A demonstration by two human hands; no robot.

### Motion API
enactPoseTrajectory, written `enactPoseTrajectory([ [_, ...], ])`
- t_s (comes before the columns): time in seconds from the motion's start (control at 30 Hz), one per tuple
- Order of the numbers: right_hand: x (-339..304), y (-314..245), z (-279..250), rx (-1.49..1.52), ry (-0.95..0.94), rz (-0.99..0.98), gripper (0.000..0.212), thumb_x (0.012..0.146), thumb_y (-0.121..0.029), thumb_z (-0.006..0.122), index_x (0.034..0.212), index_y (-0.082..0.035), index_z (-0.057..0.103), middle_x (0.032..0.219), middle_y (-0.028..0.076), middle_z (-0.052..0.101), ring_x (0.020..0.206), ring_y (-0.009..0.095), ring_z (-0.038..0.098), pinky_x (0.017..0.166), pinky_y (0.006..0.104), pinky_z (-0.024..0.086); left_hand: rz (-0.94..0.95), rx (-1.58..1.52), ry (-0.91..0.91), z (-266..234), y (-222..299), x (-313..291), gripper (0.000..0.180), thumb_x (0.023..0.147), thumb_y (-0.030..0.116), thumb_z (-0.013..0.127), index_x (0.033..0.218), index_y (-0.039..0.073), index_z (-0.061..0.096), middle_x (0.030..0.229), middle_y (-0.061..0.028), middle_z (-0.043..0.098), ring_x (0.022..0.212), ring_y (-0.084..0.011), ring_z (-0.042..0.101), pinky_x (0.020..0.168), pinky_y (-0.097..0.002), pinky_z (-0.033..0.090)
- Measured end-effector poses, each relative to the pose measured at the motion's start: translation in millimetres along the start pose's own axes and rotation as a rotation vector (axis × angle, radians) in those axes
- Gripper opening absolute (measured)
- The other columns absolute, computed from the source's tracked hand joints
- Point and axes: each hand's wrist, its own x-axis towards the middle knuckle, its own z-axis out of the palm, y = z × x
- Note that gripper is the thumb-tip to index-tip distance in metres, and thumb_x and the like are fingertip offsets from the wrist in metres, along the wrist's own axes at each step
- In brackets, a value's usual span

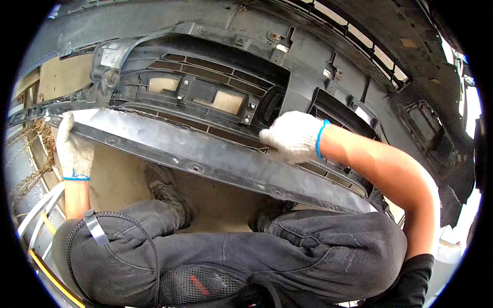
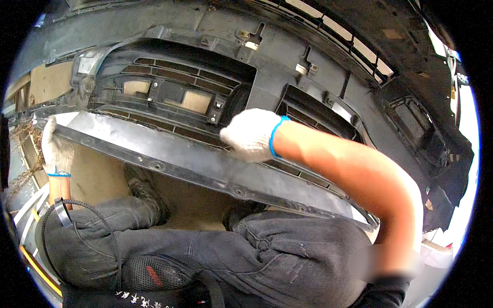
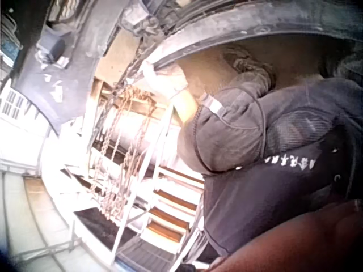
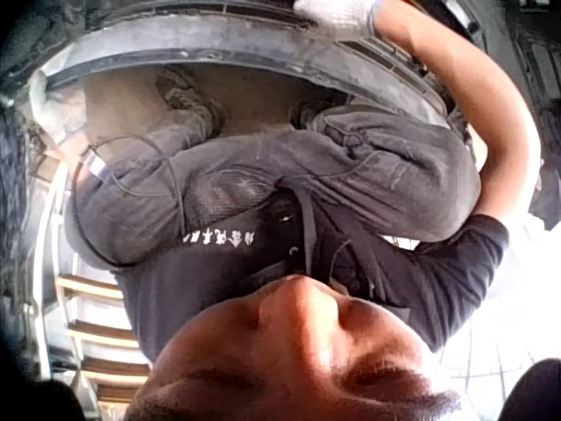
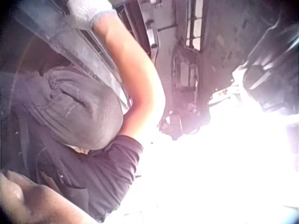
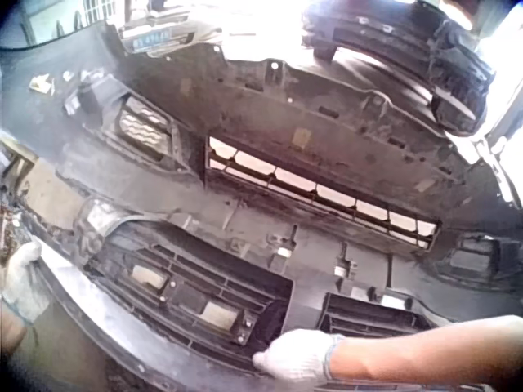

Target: The person aligns and snaps a black plastic trim piece into the front bumper cover, pressing along the edge to secure clips. They then lift and position the bumper cover onto a support frame, adjusting its placement.

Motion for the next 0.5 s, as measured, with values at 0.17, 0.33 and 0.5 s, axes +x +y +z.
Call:
enactPoseTrajectory([
  [0.17, -10.3, 0.7, 9.1, 0.214, 0.058, 0.038, 0.023, 0.086, -0.023, 0.061, 0.087, 0.000, 0.061, 0.073, 0.025, 0.063, 0.074, 0.044, 0.064, 0.068, 0.0525, 0.051, -0.486, 0.129, -0.246, 48.0, -20.1, -56.6, 0.049, 0.092, 0.029, 0.064, 0.133, 0.004, 0.053, 0.130, -0.0130, 0.061, 0.121, -0.0304, 0.057, 0.106, -0.0478, 0.044],
  [0.33, -12.6, -3.5, 12.5, 0.235, 0.095, 0.041, 0.020, 0.084, -0.019, 0.061, 0.088, 0.000, 0.060, 0.071, 0.026, 0.063, 0.071, 0.044, 0.065, 0.066, 0.0523, 0.051, -0.821, 0.437, -0.332, 79.9, -23.7, -79.7, 0.064, 0.089, 0.044, 0.065, 0.137, 0.005, 0.049, 0.138, -0.0169, 0.055, 0.129, -0.0362, 0.050, 0.112, -0.0593, 0.029],
  [0.5, -37.9, -37.1, 41.5, 0.152, 0.297, 0.043, 0.027, 0.090, -0.013, 0.052, 0.108, 0.006, 0.057, 0.076, 0.023, 0.065, 0.063, 0.039, 0.065, 0.057, 0.0484, 0.052, -0.788, 0.162, -0.290, 93.0, -100.2, -129.5, 0.063, 0.088, 0.041, 0.066, 0.135, 0.002, 0.049, 0.138, -0.0191, 0.054, 0.130, -0.0381, 0.048, 0.115, -0.0642, 0.023],
])
